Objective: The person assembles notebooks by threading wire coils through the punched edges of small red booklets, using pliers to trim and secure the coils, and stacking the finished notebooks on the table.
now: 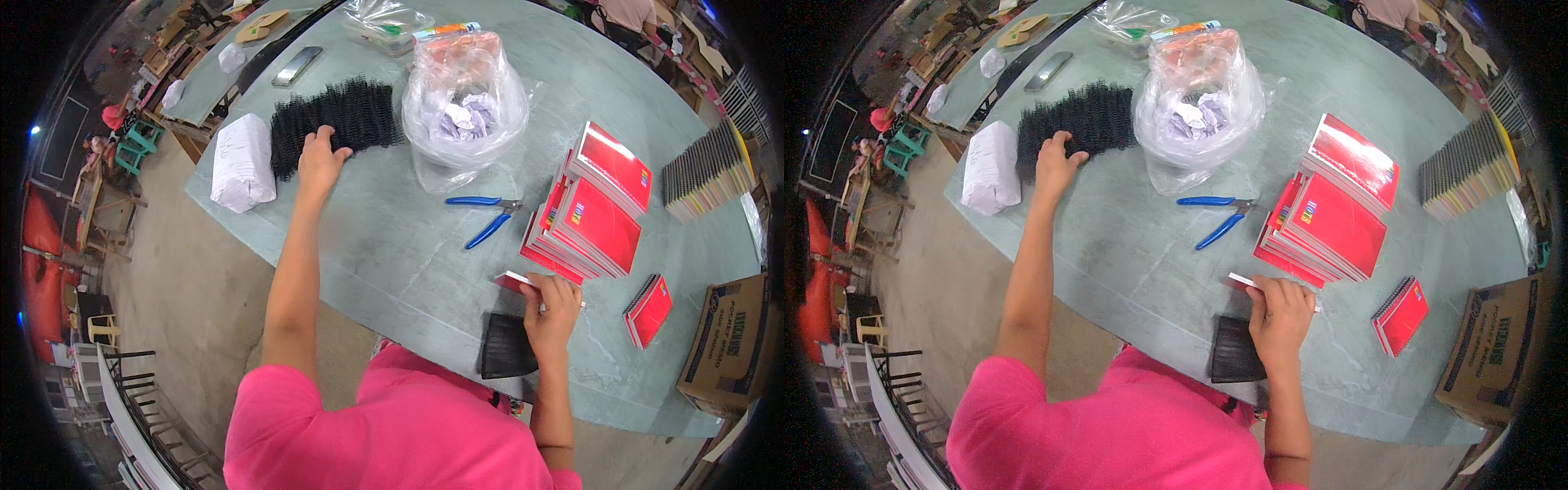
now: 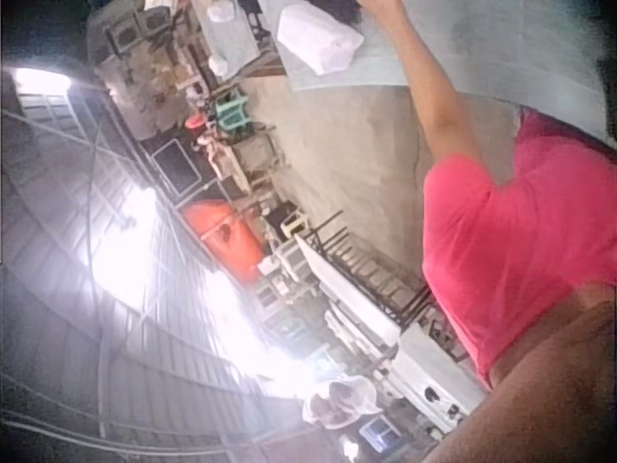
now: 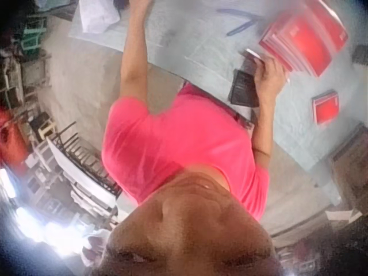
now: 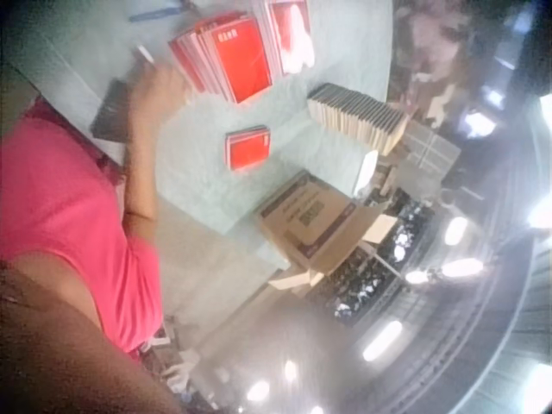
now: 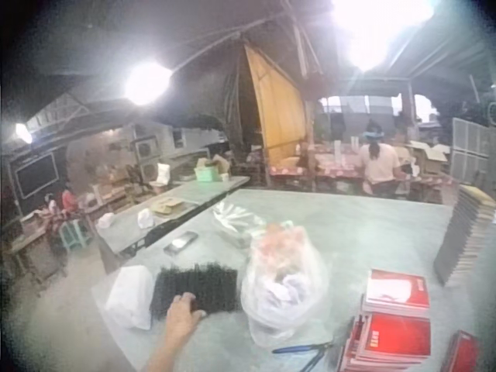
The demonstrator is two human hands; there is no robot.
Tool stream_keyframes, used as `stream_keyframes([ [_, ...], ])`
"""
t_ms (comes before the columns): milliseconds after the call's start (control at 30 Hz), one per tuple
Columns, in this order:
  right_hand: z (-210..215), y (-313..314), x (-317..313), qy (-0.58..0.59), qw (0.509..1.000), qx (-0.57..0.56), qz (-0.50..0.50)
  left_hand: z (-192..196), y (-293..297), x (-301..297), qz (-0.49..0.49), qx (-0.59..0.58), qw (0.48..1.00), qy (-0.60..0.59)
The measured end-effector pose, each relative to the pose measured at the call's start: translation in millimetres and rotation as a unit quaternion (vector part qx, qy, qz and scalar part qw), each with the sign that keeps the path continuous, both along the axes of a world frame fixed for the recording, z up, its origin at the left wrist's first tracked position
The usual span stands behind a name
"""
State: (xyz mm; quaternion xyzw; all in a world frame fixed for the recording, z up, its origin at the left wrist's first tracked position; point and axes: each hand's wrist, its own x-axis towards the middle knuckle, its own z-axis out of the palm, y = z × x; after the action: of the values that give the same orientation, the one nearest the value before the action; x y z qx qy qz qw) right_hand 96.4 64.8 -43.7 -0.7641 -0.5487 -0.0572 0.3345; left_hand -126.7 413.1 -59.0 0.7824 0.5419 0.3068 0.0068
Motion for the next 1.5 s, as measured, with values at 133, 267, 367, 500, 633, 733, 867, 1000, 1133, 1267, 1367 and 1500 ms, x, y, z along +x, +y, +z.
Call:
stream_keyframes([
  [133, 2.4, -1.1, 0.3, -0.001, 1.000, -0.012, 0.005, -4.5, 20.4, -6.9, -0.015, -0.034, 0.999, -0.009],
  [267, 3.6, -1.1, 8.2, -0.006, 1.000, 0.006, 0.006, 15.5, 23.9, -15.2, 0.009, 0.055, 0.996, -0.074],
  [367, 6.4, 0.5, 15.2, -0.015, 1.000, 0.018, -0.009, 66.0, -5.3, -8.9, 0.005, 0.109, 0.978, -0.179],
  [500, 2.2, 4.8, 15.7, -0.018, 1.000, -0.007, -0.009, 105.6, -57.4, 15.0, -0.104, 0.196, 0.947, -0.232],
  [633, 3.2, 6.7, 12.3, -0.010, 1.000, -0.009, -0.003, 37.0, -95.5, 35.9, -0.302, 0.103, 0.946, -0.058],
  [733, 4.1, 4.9, 10.2, -0.004, 1.000, -0.005, 0.005, -30.1, -123.8, 48.5, -0.371, 0.034, 0.926, 0.055],
  [867, 4.9, 2.2, 10.4, 0.003, 1.000, -0.011, 0.006, -42.7, -126.9, 50.4, -0.347, 0.045, 0.936, 0.022],
  [1000, 6.6, 6.4, 13.4, -0.005, 1.000, -0.019, -0.002, -36.6, -129.9, 40.9, -0.321, 0.050, 0.940, 0.106],
  [1133, 3.6, 8.9, 22.4, 0.012, 1.000, -0.023, 0.004, -11.6, -124.9, 50.1, -0.299, 0.010, 0.954, 0.001],
  [1267, 7.8, 12.3, 18.6, 0.014, 1.000, -0.024, -0.006, -11.4, -104.1, 63.2, -0.347, -0.102, 0.932, -0.025],
  [1367, 6.2, 12.0, 16.0, 0.013, 1.000, -0.012, -0.008, -9.7, -103.8, 77.6, -0.377, -0.120, 0.917, -0.060],
  [1500, 3.8, 12.5, 17.0, 0.009, 1.000, -0.001, -0.011, 17.5, -119.7, 102.3, -0.380, -0.231, 0.890, -0.097],
])
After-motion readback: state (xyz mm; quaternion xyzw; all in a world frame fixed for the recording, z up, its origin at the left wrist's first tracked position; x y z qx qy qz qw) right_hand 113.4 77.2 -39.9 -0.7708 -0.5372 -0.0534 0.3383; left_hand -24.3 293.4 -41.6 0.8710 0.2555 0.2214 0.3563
